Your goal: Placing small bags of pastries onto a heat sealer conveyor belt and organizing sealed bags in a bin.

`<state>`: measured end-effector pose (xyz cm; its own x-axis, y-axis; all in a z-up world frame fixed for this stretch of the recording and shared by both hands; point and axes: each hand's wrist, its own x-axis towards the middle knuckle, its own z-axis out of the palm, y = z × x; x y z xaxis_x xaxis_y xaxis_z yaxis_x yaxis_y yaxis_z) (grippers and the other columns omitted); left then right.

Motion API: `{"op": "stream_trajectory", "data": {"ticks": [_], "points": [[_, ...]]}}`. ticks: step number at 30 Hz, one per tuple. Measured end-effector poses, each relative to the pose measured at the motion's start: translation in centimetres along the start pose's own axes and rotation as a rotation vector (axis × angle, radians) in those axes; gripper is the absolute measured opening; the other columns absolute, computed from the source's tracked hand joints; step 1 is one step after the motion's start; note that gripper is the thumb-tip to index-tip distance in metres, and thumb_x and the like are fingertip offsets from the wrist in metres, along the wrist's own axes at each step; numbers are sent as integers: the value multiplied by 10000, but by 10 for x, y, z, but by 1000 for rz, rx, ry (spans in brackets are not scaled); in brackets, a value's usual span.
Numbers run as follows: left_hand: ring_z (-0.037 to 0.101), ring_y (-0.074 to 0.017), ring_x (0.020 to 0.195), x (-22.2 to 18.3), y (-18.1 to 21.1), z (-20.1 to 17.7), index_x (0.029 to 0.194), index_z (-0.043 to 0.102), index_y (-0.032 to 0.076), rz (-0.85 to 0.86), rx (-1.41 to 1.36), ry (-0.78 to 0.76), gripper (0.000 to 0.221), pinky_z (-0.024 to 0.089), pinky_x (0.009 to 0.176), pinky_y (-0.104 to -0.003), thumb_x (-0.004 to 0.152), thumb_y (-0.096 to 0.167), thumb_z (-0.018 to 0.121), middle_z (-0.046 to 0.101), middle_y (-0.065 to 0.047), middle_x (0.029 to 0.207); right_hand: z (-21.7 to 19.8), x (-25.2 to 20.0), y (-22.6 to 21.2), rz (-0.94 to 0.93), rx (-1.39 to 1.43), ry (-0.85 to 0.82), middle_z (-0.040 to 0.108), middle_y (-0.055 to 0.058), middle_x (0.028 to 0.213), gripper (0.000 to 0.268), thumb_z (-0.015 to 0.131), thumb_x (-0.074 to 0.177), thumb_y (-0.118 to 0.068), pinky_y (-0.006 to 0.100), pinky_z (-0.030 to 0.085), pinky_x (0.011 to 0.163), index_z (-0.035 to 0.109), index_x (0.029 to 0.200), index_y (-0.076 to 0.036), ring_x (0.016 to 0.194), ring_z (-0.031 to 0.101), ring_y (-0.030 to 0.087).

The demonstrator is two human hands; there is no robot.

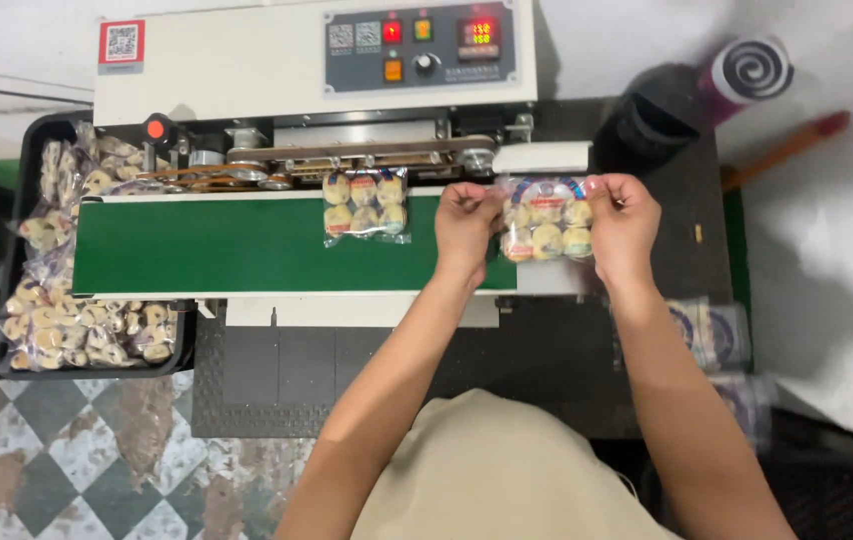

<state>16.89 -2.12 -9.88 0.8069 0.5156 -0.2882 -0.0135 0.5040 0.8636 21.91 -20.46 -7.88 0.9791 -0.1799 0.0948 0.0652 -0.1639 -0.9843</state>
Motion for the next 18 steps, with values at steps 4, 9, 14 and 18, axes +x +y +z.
{"op": "stream_trajectory", "data": {"ticks": [4,9,14,18], "points": [[768,-285,1031,0,21,-4,1215,507,-27,2,-64,-31,291,662,870,-386,976,-56,670,730,-272,1178,19,39,28,4,-61,58,677,32,742,90,821,1032,-148,286,529,547,799,963,-95,635,664,108],[751,-293,1106,-21,38,-46,1145,553,-14,186,-31,-36,146,659,939,-411,1030,-102,566,736,-272,1212,63,35,9,4,-145,-20,697,39,738,43,835,960,-126,291,514,595,800,940,-109,661,644,119],[766,-280,1084,-41,50,-79,1023,606,-19,293,106,-119,129,668,932,-398,1039,-123,531,742,-250,1163,57,35,4,-126,-423,-94,724,34,799,170,919,940,-316,332,555,637,819,934,-179,710,714,224],[773,-257,988,-34,45,-91,961,627,-17,356,90,-173,167,678,872,-379,991,-168,561,741,-246,1076,6,24,-6,-233,-514,-96,685,85,811,182,859,1040,-233,363,585,594,795,971,-77,651,726,268]]}}
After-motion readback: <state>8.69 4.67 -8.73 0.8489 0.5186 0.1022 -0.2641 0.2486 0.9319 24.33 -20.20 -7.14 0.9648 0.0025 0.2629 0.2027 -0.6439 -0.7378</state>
